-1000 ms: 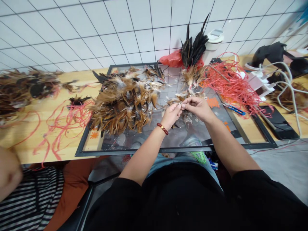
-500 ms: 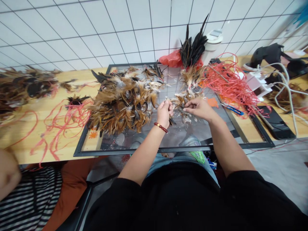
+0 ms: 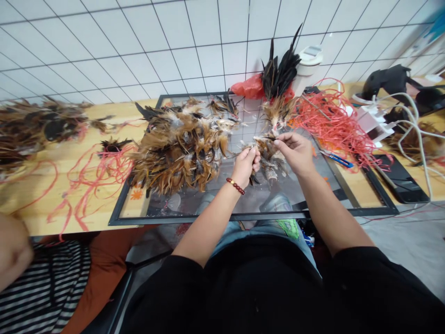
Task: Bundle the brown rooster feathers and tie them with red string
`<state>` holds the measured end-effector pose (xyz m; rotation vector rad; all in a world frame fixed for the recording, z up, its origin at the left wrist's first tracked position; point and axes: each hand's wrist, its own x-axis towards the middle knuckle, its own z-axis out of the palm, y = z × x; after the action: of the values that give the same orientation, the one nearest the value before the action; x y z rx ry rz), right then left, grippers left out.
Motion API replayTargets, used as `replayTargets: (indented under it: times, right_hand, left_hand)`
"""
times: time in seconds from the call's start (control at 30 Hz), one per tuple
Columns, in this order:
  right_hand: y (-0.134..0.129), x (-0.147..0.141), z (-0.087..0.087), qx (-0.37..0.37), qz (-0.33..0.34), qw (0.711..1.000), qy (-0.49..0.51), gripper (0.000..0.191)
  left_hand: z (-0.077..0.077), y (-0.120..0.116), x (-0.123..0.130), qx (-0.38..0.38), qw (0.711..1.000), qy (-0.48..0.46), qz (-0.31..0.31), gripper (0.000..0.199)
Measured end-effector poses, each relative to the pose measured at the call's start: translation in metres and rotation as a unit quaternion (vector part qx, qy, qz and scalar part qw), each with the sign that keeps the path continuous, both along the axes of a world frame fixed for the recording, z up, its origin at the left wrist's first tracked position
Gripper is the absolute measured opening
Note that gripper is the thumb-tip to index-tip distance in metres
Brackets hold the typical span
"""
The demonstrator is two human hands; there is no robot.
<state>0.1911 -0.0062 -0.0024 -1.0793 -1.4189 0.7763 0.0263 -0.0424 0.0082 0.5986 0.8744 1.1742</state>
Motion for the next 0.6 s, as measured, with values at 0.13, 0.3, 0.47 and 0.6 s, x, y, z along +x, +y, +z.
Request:
replayTargets:
  times: [0.13, 0.3, 0.47, 0.6]
  right_hand:
    - [-0.014, -0.007, 0.002, 0.139, -0.013, 0.969, -0.202, 0.019]
    - [-0.018, -0.013, -0.003, 0.198, 0.051, 0.930, -0.306, 0.019]
    - [-0.015, -0.015, -0.012, 0.213, 0.063, 0.915, -0.337, 0.022]
    - [-0.014, -0.014, -0.014, 0.225, 0.059, 0.911, -0.342, 0.023]
  left_hand:
    - [-0.001, 0.001, -0.001, -0.006, 1.000, -0.022, 0.010, 0.028]
    - [-0.005, 0.005, -0.002, -0.014, 0.999, -0.021, 0.041, 0.026]
    - [-0.004, 0.005, 0.000, -0.007, 0.999, -0.027, 0.042, 0.022]
    - [-0.003, 0.004, 0.001, -0.007, 0.999, -0.033, 0.034, 0.020]
